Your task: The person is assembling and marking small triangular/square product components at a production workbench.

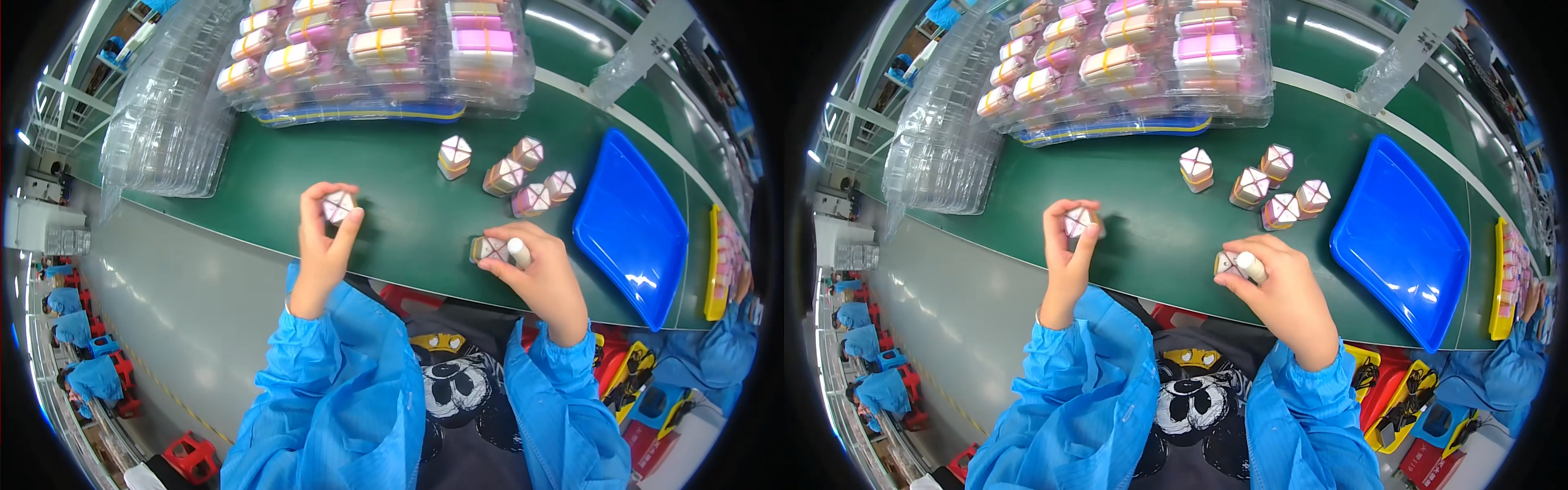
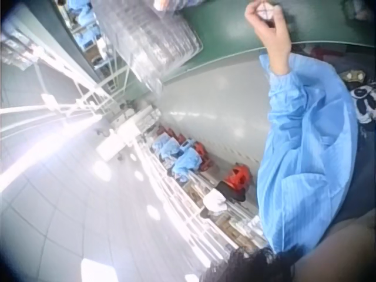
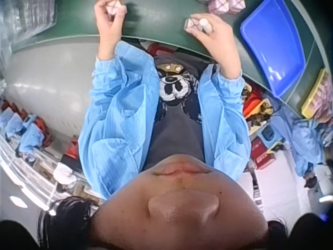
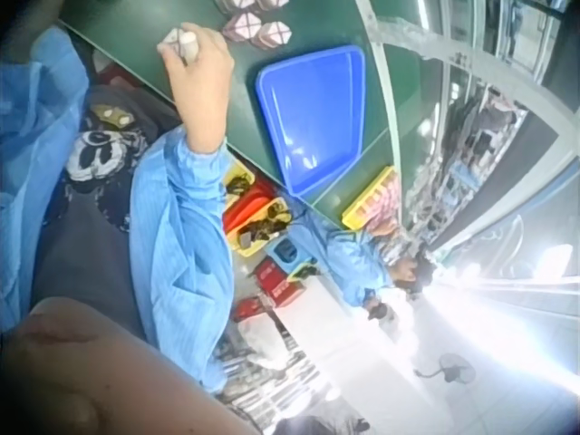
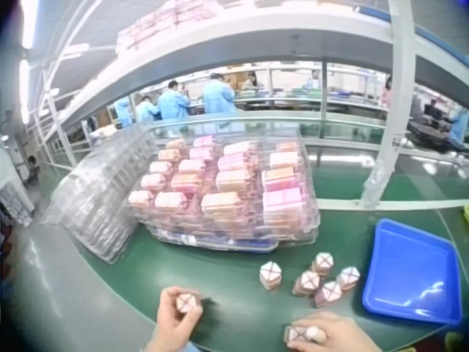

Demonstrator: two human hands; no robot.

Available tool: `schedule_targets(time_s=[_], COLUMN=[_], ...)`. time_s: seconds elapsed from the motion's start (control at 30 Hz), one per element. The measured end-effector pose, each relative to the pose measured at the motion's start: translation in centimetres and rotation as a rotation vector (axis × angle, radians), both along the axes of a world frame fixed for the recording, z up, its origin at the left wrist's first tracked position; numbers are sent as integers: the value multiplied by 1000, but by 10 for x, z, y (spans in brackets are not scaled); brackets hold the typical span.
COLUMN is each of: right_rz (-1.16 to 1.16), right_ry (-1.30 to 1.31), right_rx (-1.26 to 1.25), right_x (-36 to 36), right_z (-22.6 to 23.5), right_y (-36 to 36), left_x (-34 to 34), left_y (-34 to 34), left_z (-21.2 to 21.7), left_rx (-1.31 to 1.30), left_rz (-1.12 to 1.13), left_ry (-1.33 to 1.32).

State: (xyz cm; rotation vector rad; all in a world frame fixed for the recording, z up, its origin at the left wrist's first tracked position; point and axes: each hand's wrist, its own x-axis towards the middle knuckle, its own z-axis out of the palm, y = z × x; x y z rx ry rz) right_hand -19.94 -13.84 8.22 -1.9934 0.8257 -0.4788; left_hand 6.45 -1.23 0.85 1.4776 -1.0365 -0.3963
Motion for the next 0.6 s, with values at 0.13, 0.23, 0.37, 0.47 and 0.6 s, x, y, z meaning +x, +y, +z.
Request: schedule_targets(time_s=[0.13,0.23,0.37,0.47,0.6], right_rz=[7,24,10,-179,-150], right_ry=[9,29,-194,-419,-1042], right_rx=[4,5,-90,364,376], right_x=[1,-2,-11,-30,-29], right_z=[-4,-5,-2,22,18], right_y=[0,-2,-8,-6,-19], left_x=[14,16,8,-7,-91], left_y=[5,4,8,12,-23], left_z=[-8,-12,-13,-17,20], left_rx=[99,195,-2,-353,-29], left_rz=[124,143,324,376,-326], left_ry=[-5,-91,-380,-663,-389])
